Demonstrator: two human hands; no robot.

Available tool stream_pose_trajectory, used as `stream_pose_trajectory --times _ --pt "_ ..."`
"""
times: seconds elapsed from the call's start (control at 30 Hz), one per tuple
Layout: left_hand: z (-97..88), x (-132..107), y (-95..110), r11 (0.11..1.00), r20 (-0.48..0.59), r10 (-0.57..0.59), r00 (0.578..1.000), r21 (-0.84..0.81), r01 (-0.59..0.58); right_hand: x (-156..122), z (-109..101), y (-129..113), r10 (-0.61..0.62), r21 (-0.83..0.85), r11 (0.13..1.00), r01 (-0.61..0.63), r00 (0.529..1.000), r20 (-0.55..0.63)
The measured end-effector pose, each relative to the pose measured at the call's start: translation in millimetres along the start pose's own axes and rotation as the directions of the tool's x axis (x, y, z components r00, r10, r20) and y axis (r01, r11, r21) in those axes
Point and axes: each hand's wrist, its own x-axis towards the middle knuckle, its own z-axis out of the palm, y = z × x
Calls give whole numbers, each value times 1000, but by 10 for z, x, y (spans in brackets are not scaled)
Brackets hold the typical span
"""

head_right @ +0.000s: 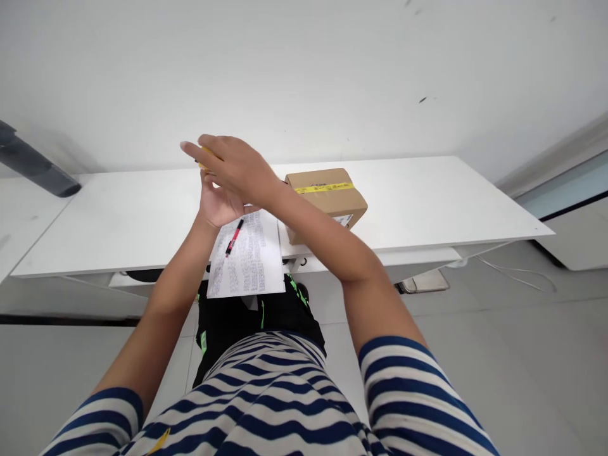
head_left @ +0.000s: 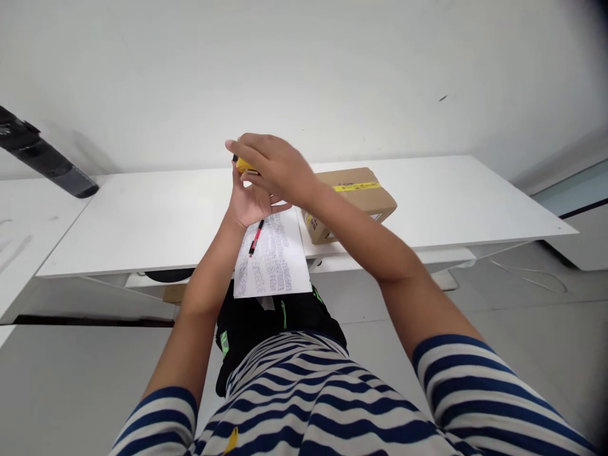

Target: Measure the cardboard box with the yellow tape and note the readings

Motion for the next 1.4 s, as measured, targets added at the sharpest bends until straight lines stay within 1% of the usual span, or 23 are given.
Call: stream_pose_trajectory --times 0.07,0.1,0.17,0.2,0.27,0.3,0.37,0.4,0.47,0.5,0.57,0.6,0.63,0.7,0.77,0.8,0.87,0.93,1.0,1.07,1.27,1.33,1.4 --pt "-198 65 1 993 -59 74 996 -87 -79 89 119 -109 74 -25 997 -73 997 15" --pt "-320 108 -6 984 -78 110 991 -135 -120 85 175 -162 102 -38 994 -102 995 6" --pt "-590 205 -36 962 -136 117 984 -232 -146 -9 295 -243 100 -37 994 -100 995 11" --pt "-726 253 -59 950 -165 100 981 -278 -144 -85 364 -268 73 -20 997 -73 996 49" --pt "-961 336 -112 930 -231 67 971 -337 -144 -252 523 -283 9 19 1000 -13 979 202" --pt "-1050 367 -139 926 -253 56 966 -349 -145 -327 611 -277 -9 22 1000 2 953 302" --pt "-1161 408 -185 929 -266 53 963 -341 -145 -436 790 -254 -18 -8 1000 25 872 489" --pt "-1187 420 -203 934 -265 60 962 -326 -148 -468 873 -242 -26 -24 999 47 831 555" --pt "-1197 435 -229 945 -264 79 961 -288 -156 -509 1005 -223 -85 -18 992 123 776 625" --pt "-1191 441 -239 951 -271 85 959 -266 -159 -527 1049 -217 -132 4 986 167 767 628" --pt "-1169 455 -252 963 -280 82 956 -226 -148 -588 1084 -207 -203 48 975 218 778 595" --pt "-1158 463 -256 967 -283 74 956 -215 -138 -637 1078 -201 -200 58 977 204 799 567" --pt "-1149 471 -259 969 -288 67 955 -209 -131 -701 1060 -191 -167 64 986 157 829 534" --pt "-1140 486 -261 970 -293 58 954 -208 -123 -862 1002 -162 -48 103 995 4 903 427" --pt "-1143 498 -258 968 -296 57 954 -217 -125 -1039 939 -125 66 223 966 -127 963 263" --pt "-1149 504 -256 966 -296 59 953 -222 -129 -1122 913 -107 113 295 942 -161 979 172" --pt "-1166 513 -250 962 -295 66 953 -233 -139 -1264 886 -85 201 392 898 -197 979 31" --pt "-1184 520 -245 960 -298 73 952 -238 -148 -1368 893 -84 283 399 883 -248 959 -30" --pt "-1195 521 -244 959 -303 80 950 -236 -156 -1436 927 -101 335 361 884 -298 941 -41" --pt "-1196 515 -247 960 -305 88 948 -229 -163 -1476 966 -131 344 327 891 -315 939 -32" --pt "-1179 491 -260 963 -314 93 945 -213 -165 -1478 964 -207 208 298 929 -221 975 74" --pt "-1177 488 -260 962 -321 93 942 -214 -168 -1477 953 -222 213 288 929 -231 973 94" --pt "-1177 488 -258 963 -324 91 942 -213 -167 -1491 957 -231 249 273 925 -264 965 88"
